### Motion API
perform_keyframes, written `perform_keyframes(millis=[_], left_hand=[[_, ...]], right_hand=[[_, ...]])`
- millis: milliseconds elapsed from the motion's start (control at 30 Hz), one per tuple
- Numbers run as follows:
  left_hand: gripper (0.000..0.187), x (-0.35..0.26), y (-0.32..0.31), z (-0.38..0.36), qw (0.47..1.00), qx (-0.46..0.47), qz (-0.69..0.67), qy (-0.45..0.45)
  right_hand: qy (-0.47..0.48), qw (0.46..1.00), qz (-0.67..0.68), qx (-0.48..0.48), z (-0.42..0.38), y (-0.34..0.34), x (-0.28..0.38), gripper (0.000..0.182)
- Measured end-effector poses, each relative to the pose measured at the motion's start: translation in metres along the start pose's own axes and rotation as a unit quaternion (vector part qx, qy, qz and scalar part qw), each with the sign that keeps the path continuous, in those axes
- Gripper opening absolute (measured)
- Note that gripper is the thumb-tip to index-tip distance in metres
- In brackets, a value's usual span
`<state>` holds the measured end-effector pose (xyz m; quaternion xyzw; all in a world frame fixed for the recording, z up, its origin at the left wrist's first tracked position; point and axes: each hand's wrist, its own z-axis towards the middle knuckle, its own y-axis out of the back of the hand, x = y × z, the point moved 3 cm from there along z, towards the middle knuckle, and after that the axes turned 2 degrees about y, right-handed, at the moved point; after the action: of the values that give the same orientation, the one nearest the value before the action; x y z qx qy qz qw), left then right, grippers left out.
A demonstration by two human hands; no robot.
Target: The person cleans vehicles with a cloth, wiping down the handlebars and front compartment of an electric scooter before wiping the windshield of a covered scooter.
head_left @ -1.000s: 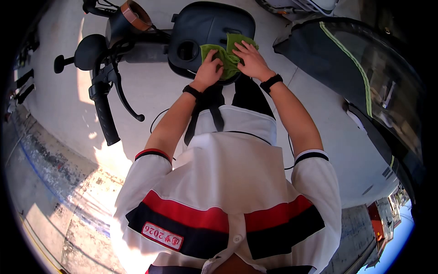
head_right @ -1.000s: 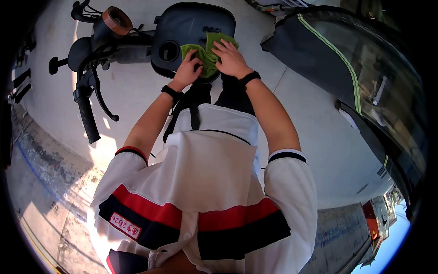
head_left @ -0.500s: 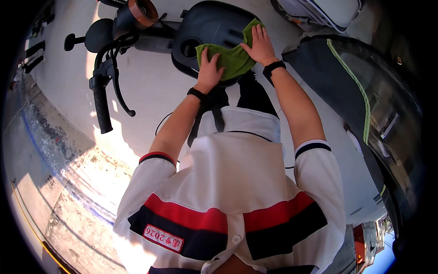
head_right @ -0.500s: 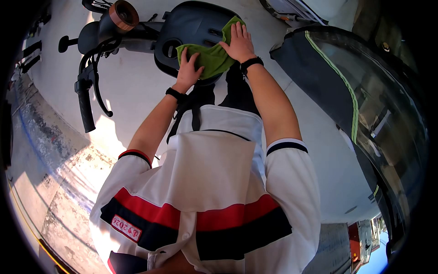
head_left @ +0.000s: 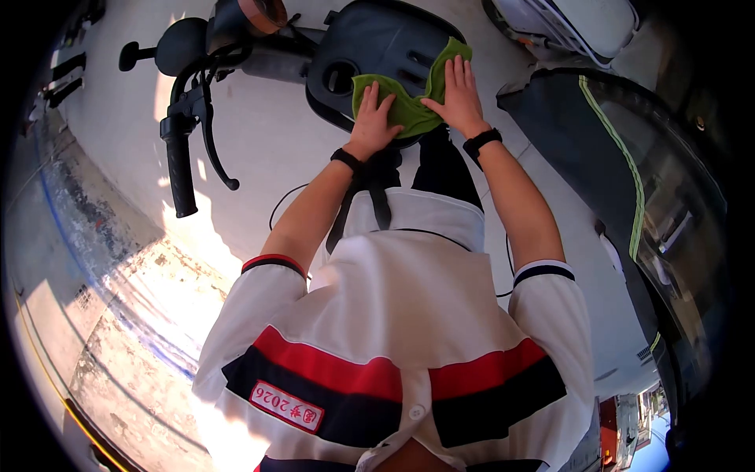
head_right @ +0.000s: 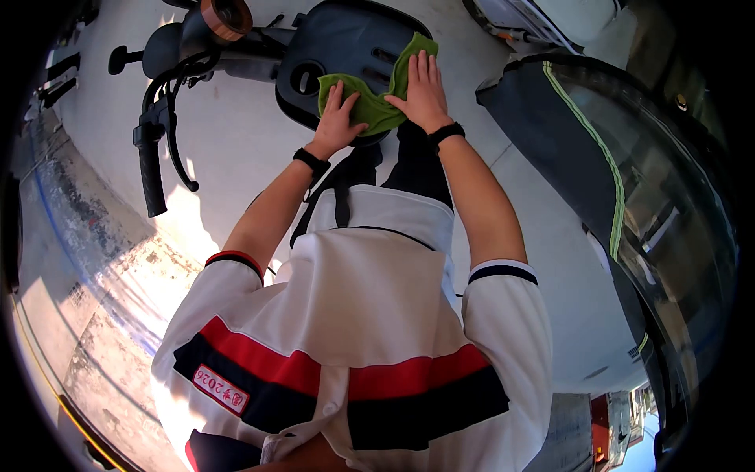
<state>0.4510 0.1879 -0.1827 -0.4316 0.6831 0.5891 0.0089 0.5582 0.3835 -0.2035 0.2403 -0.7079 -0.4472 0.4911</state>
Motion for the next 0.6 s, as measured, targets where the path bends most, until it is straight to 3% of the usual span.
perform_keyframes(millis=[267, 600], left_hand=[[0.079, 0.019, 0.011, 0.0, 0.999, -0.017, -0.031, -0.035], [0.083, 0.078, 0.026, -0.023, 0.995, -0.05, 0.069, -0.053]], right_hand=[[-0.042, 0.998, -0.047, -0.005, -0.027, -0.013, 0.038, 0.098], [-0.009, 0.996, -0.086, 0.036, -0.05, -0.031, 0.079, 0.072]])
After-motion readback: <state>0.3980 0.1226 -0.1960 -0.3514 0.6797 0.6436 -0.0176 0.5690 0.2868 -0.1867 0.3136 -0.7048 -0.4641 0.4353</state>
